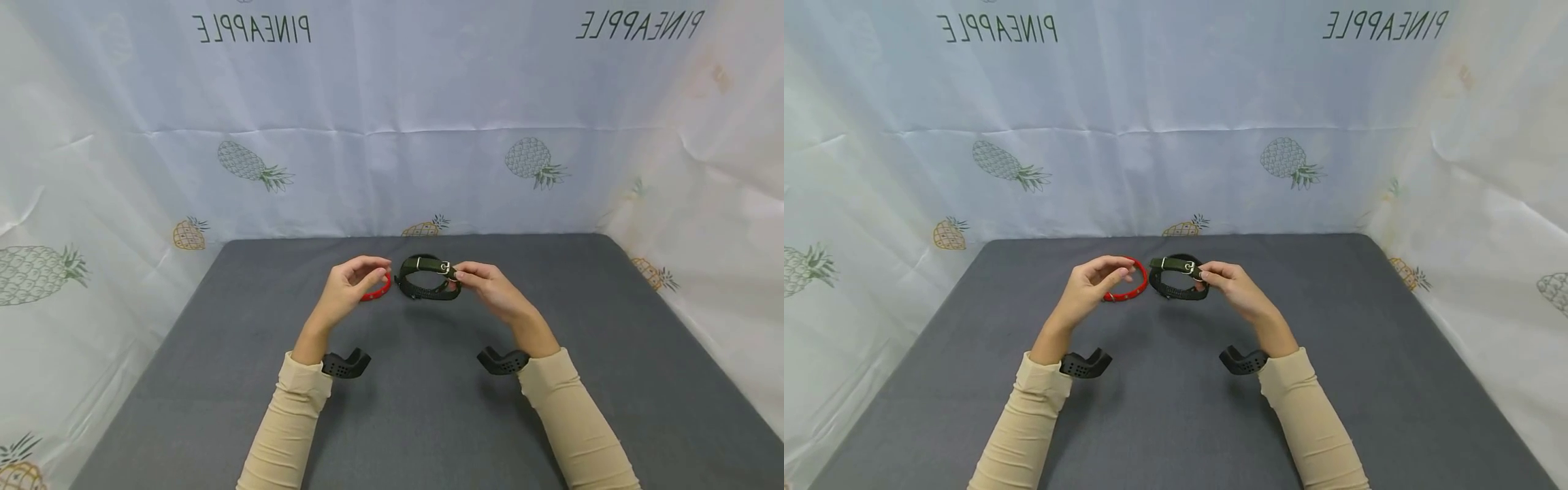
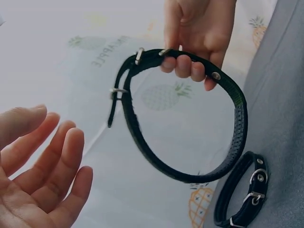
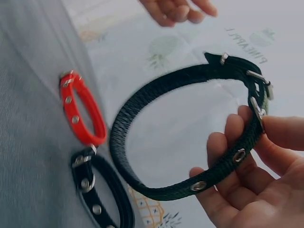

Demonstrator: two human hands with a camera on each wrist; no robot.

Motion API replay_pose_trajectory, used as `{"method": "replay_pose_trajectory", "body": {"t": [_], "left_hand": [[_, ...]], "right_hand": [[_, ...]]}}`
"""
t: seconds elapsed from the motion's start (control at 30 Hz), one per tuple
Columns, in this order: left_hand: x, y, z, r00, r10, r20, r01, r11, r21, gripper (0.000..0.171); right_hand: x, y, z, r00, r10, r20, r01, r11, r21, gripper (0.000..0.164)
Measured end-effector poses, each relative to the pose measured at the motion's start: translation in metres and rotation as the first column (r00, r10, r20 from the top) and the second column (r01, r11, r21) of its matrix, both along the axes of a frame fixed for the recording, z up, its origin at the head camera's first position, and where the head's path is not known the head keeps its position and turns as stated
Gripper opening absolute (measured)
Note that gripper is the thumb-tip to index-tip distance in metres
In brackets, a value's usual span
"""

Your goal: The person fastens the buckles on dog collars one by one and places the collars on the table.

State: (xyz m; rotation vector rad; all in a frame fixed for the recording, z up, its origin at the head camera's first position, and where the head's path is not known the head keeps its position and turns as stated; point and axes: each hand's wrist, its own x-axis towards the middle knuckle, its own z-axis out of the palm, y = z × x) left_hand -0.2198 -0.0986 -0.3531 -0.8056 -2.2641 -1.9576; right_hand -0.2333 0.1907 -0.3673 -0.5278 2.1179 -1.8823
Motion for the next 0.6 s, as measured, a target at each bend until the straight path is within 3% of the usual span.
{"method": "replay_pose_trajectory", "body": {"t": [0.2, 0.6], "left_hand": [[0.0, 0.0, 0.001, 1.0, 0.004, -0.003, -0.004, 1.0, -0.004, 0.024], [-0.002, -0.002, -0.002, 1.0, -0.004, 0.0, 0.004, 1.0, -0.003, 0.025]], "right_hand": [[-0.006, 0.011, -0.001, 0.997, -0.064, -0.035, 0.066, 0.996, 0.054, 0.018], [-0.015, 0.031, -0.001, 0.991, -0.11, -0.073, 0.12, 0.981, 0.151, 0.02]]}}
